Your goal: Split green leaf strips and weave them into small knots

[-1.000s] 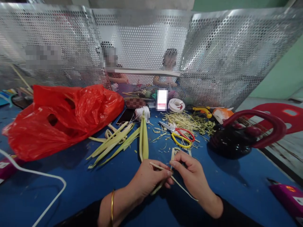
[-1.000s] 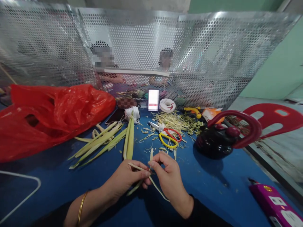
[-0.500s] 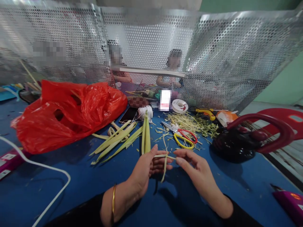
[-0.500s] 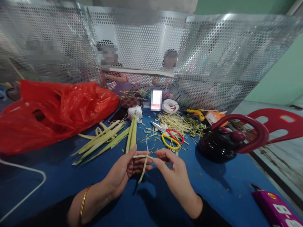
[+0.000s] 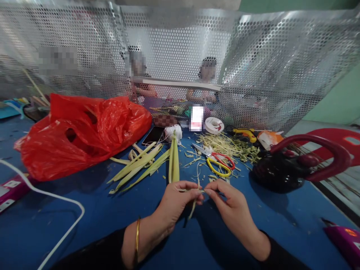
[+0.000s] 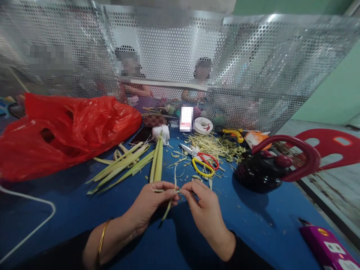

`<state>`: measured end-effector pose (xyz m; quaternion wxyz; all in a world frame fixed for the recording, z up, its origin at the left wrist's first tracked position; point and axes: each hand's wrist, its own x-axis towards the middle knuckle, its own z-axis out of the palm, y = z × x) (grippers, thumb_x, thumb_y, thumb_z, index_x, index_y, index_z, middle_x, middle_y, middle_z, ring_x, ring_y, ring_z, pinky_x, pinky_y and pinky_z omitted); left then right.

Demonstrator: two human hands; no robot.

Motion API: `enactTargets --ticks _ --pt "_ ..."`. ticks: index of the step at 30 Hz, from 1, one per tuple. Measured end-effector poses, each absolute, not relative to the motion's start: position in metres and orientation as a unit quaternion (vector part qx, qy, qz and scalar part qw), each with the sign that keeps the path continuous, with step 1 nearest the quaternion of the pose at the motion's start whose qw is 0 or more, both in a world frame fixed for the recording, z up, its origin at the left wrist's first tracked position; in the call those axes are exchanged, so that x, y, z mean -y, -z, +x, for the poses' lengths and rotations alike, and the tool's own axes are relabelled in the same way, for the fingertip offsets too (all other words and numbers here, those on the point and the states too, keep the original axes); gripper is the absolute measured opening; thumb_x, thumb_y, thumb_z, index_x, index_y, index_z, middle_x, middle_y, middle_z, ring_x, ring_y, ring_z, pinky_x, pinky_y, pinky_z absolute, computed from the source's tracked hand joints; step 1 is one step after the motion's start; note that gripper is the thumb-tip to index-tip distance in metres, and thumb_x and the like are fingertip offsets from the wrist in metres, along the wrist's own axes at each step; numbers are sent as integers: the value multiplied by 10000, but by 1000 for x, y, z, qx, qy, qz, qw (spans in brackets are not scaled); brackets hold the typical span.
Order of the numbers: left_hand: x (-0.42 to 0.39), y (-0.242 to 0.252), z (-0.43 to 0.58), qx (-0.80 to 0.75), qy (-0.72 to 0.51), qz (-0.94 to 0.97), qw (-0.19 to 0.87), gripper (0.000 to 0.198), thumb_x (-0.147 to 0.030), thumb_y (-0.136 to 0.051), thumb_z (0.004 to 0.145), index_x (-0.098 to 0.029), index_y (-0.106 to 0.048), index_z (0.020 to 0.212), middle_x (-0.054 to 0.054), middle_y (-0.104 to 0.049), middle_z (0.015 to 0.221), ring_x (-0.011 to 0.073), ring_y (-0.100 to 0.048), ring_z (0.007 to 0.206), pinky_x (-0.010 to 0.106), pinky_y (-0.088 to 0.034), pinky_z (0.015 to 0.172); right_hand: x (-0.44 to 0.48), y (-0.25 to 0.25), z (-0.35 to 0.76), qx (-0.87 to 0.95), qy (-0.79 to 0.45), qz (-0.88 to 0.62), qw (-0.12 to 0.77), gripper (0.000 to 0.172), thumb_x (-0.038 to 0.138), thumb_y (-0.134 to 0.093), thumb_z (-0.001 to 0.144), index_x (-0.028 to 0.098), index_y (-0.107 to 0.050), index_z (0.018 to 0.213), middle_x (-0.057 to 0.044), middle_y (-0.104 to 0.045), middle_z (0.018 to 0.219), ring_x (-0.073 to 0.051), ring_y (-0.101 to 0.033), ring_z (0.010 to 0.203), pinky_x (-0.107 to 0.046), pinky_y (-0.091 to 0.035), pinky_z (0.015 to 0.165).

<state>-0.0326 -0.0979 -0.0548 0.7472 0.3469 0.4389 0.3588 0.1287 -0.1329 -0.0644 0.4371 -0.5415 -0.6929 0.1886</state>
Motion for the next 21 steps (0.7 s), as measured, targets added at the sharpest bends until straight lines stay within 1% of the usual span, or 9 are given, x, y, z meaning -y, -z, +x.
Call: enactTargets --ticks 5,8,11,13,15,17,18,19,21 --pt "98 51 -32 -456 -366 369 722 180 -224 -777 615 -116 -679 721 53 -708 602 119 -627 557 229 -487 627 138 63 126 714 -159 -527 433 203 209 -511 930 204 -612 755 0 -617 703 -141 -565 664 -249 -419 613" --pt "97 52 -32 -460 -362 365 724 167 -224 -764 629 -121 -677 727 49 -711 610 120 -633 565 232 -491 638 138 64 126 714 -154 -526 436 197 205 -512 931 203 -611 761 -1 -618 710 -143 -566 672 -251 -419 622" --pt "95 54 -33 -444 -346 360 744 232 -277 -776 640 -123 -682 786 61 -733 674 136 -659 608 251 -500 677 135 66 129 699 -162 -535 446 183 211 -517 929 208 -613 773 1 -621 721 -142 -568 674 -247 -422 623" --pt "95 55 -35 -422 -327 360 765 333 -399 -749 684 -124 -688 863 92 -753 763 171 -692 680 279 -504 716 132 68 132 678 -160 -550 460 164 221 -525 925 212 -618 791 -1 -633 742 -148 -578 697 -251 -427 641" --pt "94 53 -38 -394 -305 352 792 472 -553 -645 749 -121 -692 934 128 -757 864 206 -712 758 303 -501 749 130 69 134 661 -159 -561 472 149 229 -530 921 216 -623 806 -4 -647 768 -157 -589 729 -260 -434 665" --pt "93 51 -41 -359 -277 340 824 605 -658 -510 793 -110 -697 969 155 -749 931 219 -716 792 314 -499 764 129 70 136 653 -160 -566 477 146 234 -530 921 219 -625 811 -4 -652 778 -162 -593 744 -265 -437 678" --pt "92 49 -42 -343 -262 336 837 644 -679 -465 805 -104 -699 978 163 -745 950 214 -715 789 313 -500 764 129 70 136 652 -162 -566 478 145 236 -529 921 220 -627 814 -2 -651 777 -162 -594 743 -266 -438 679" --pt "92 48 -43 -332 -249 339 844 644 -672 -459 813 -102 -700 990 166 -743 959 205 -713 784 306 -500 761 129 70 136 651 -163 -566 479 144 236 -529 920 220 -628 817 0 -649 773 -160 -594 737 -265 -438 676" --pt "92 48 -44 -330 -240 360 839 534 -581 -557 806 -109 -695 1015 154 -746 951 183 -709 774 280 -498 753 129 69 136 650 -164 -565 480 138 233 -533 918 219 -630 820 6 -639 756 -155 -591 717 -261 -438 666"
